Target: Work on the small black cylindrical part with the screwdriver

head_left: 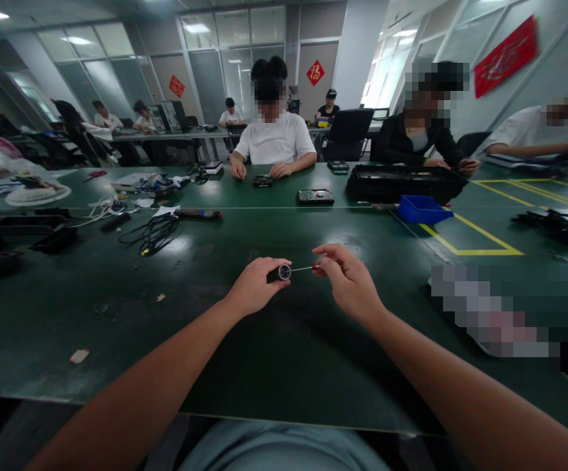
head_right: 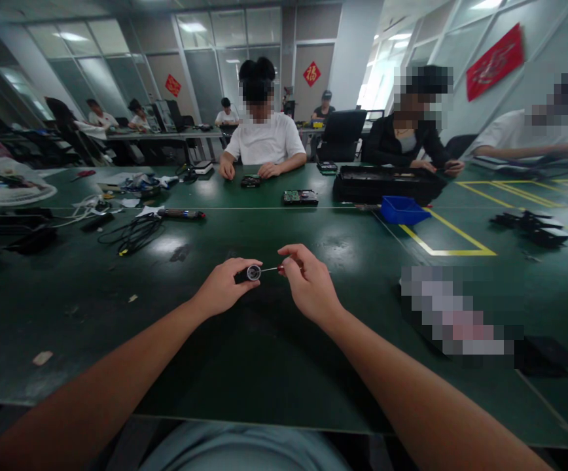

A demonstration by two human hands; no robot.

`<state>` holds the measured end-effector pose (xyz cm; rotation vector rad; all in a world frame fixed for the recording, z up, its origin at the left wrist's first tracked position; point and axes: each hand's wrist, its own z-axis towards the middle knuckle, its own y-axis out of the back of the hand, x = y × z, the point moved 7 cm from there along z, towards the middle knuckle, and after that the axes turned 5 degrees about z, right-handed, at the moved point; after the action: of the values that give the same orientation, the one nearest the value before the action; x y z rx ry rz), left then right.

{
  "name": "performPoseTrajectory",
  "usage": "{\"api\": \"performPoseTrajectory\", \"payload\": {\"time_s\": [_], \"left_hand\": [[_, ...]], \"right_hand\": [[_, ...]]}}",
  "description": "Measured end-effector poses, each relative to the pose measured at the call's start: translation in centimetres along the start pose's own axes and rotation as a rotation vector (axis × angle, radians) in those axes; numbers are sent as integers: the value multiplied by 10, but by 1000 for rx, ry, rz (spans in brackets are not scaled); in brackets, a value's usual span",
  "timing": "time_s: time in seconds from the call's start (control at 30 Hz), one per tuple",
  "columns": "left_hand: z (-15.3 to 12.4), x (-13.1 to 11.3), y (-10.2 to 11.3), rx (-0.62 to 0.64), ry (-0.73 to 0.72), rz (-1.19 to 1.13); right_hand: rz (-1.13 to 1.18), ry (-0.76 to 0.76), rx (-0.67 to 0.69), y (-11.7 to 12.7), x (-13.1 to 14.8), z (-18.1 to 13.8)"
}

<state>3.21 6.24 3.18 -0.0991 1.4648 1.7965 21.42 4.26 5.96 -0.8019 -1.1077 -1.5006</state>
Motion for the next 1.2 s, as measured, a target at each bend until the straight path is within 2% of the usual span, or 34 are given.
{"api": "performPoseTrajectory", "payload": {"time_s": [0.13,0.33,0.87,1.2], "left_hand": [[0,-1,1,-1,4,3],[1,-2,0,14,10,7],[0,-2,0,21,0,4],[1,-2,0,2,13,-6]], "right_hand": [[13,16,-5,1,2,0],[-114,2,4,2,2,0],[-89,1,22,0,0,0],[2,31,-78,5,-2,-1]]}}
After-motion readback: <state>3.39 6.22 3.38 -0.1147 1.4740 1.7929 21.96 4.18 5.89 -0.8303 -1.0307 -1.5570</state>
